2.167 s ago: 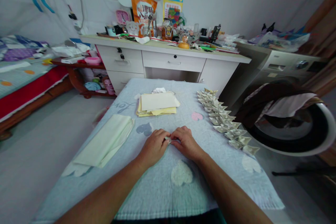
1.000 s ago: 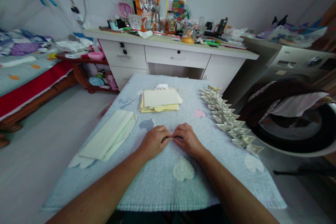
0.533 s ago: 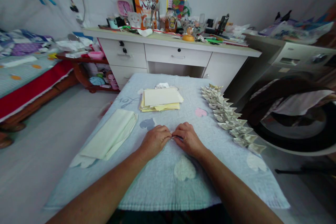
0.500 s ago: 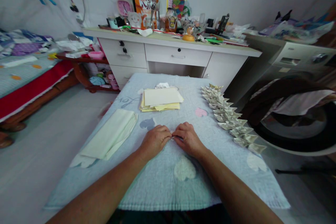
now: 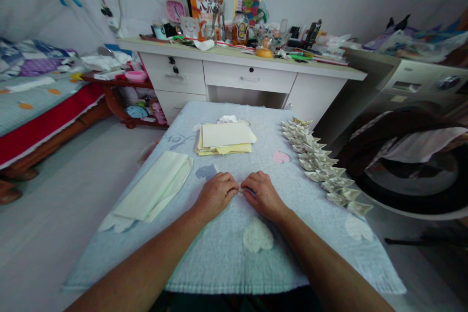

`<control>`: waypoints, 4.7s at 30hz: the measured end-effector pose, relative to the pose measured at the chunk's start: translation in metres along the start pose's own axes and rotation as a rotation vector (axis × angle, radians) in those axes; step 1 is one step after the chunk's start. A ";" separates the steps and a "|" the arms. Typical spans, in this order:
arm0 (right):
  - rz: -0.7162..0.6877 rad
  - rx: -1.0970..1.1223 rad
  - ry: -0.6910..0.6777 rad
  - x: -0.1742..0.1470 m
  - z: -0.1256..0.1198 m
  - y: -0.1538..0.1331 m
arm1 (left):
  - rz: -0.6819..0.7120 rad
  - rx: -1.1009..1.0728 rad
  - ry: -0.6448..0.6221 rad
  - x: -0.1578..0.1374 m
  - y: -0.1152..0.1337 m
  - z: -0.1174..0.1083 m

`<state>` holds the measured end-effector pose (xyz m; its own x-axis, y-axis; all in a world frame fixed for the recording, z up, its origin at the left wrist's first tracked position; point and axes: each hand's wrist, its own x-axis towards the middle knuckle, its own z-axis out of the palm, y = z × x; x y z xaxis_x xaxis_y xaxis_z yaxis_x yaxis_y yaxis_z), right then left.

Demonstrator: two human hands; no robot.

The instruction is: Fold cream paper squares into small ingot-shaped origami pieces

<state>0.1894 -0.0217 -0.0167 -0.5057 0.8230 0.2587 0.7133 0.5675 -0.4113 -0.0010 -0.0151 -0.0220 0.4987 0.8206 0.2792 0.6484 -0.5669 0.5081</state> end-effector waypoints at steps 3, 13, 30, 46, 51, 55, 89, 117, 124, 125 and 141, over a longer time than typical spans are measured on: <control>-0.010 -0.008 -0.018 0.000 0.000 -0.001 | 0.008 0.003 -0.011 0.000 0.001 0.000; 0.032 -0.024 -0.026 0.005 0.001 -0.004 | -0.039 -0.001 -0.007 0.002 0.005 0.001; 0.145 0.026 -0.015 0.004 -0.003 0.001 | -0.064 0.005 0.022 0.006 0.004 0.001; 0.276 0.006 -0.050 0.009 0.000 0.000 | -0.195 0.127 0.045 0.006 0.004 0.006; 0.312 -0.050 -0.025 0.011 0.004 -0.001 | -0.197 0.148 0.046 0.006 0.006 0.005; 0.322 -0.078 -0.014 0.011 0.007 -0.002 | -0.236 0.184 0.074 0.006 0.008 0.005; 0.130 0.254 0.035 0.002 -0.005 0.002 | -0.161 -0.358 0.088 0.007 0.010 0.003; 0.155 0.615 0.152 0.002 -0.007 0.000 | -0.270 -0.656 0.098 0.007 0.016 -0.006; 0.234 0.855 0.106 0.004 -0.005 -0.002 | -0.250 -0.578 0.127 0.004 0.014 -0.004; 0.243 0.888 0.102 0.004 -0.005 -0.002 | -0.235 -0.543 0.136 0.004 0.014 -0.004; 0.381 0.965 0.134 0.006 -0.001 -0.001 | 0.105 -0.067 0.251 -0.001 0.020 0.003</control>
<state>0.1862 -0.0176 -0.0143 -0.2287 0.9728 0.0359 0.0944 0.0589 -0.9938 0.0132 -0.0273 -0.0140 0.3973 0.7547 0.5221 0.5569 -0.6505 0.5165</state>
